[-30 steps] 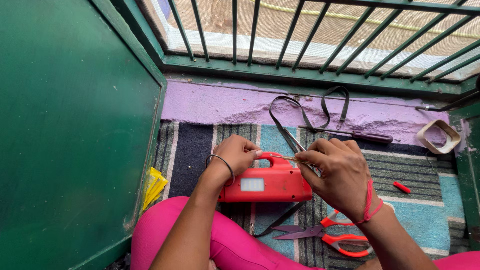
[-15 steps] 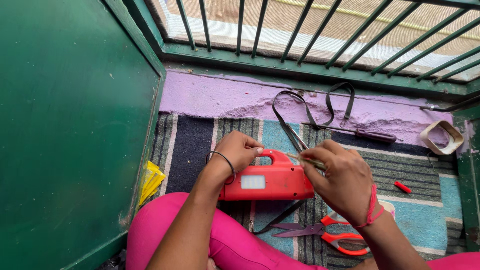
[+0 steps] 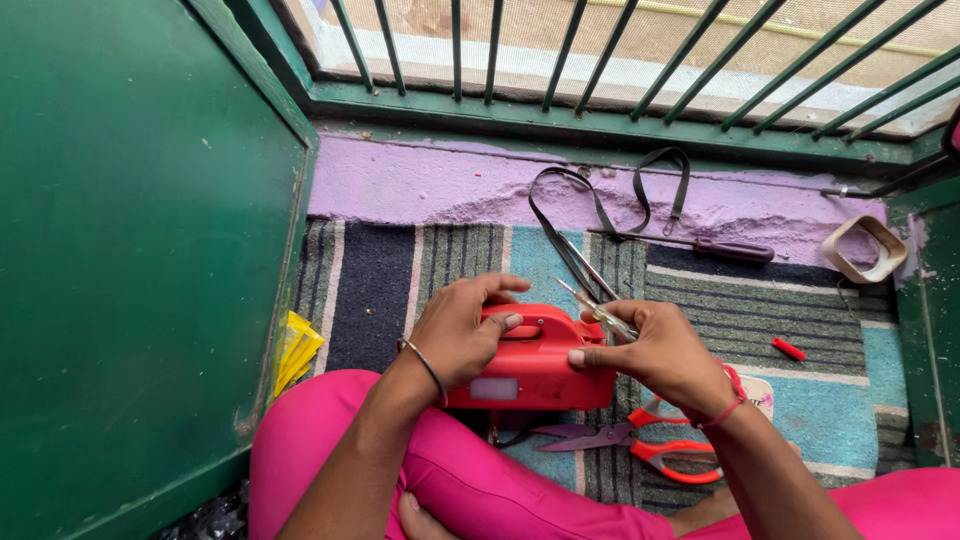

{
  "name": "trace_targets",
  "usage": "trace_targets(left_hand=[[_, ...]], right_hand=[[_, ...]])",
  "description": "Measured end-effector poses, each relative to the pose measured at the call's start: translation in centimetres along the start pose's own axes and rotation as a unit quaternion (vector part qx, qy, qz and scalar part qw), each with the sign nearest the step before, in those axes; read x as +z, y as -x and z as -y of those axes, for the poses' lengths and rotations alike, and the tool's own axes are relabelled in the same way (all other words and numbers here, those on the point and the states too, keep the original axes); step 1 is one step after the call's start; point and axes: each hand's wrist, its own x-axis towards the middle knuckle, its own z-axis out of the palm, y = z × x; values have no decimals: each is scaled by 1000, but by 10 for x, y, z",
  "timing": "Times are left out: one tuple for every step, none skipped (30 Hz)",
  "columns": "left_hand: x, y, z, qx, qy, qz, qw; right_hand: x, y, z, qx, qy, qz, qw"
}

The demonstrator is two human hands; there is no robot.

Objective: The person disassembles a red portable power bank, removes the battery, and reconnects the internal wires. They then reassemble the casing and secure it with a screwdriver.

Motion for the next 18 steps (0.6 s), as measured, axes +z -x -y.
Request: trace_targets(left_hand=[[-1, 4, -4, 8, 10, -12, 1000], [-2, 8, -8, 16, 20, -23, 999], [-3, 11, -11, 26, 30, -35, 999], [-2, 13, -14, 37, 29, -49, 998], [-2, 13, -16, 48, 29, -62, 997], [-1, 13, -18, 59, 28, -75, 995], [0, 13, -19, 84, 15, -80, 993], [1, 13, -20, 109, 1, -85, 990], [2, 12, -20, 133, -12, -90, 987], [3, 9, -20, 133, -9, -86, 987], [3, 6, -20, 131, -7, -81, 988], [3, 4, -19, 129, -5, -76, 989], [3, 3, -19, 122, 6, -67, 990], [3, 1, -19, 114, 17, -59, 992], [2, 0, -19, 107, 29, -52, 992], [1, 0, -18, 111, 4, -50, 993], [-2, 2, -18, 114, -22, -48, 992], [-4, 2, -17, 116, -48, -47, 991]], right_hand=[[1, 1, -1, -4, -3, -6, 1000], [3, 1, -2, -8, -6, -13, 1000], [3, 1, -2, -14, -9, -21, 1000], [2, 1, -3, -33, -16, -24, 999], [1, 2, -3, -51, -24, -28, 998], [0, 1, -2, -69, -32, -32, 997], [-3, 2, -2, -133, 39, -55, 989], [-6, 2, -2, -194, 110, -78, 972], [-9, 2, -3, -253, 182, -100, 945], [-12, 1, -3, -238, 221, -102, 940], [-14, -1, -2, -223, 258, -104, 934], [-16, -2, -2, -207, 296, -105, 927], [-17, -4, -3, -177, 285, -95, 937], [-18, -7, -4, -147, 275, -84, 946], [-19, -9, -5, -117, 265, -73, 954], [-21, -11, -6, -135, 255, -76, 954], [-21, -13, -8, -155, 244, -77, 954], [-22, -15, -9, -174, 233, -79, 954]])
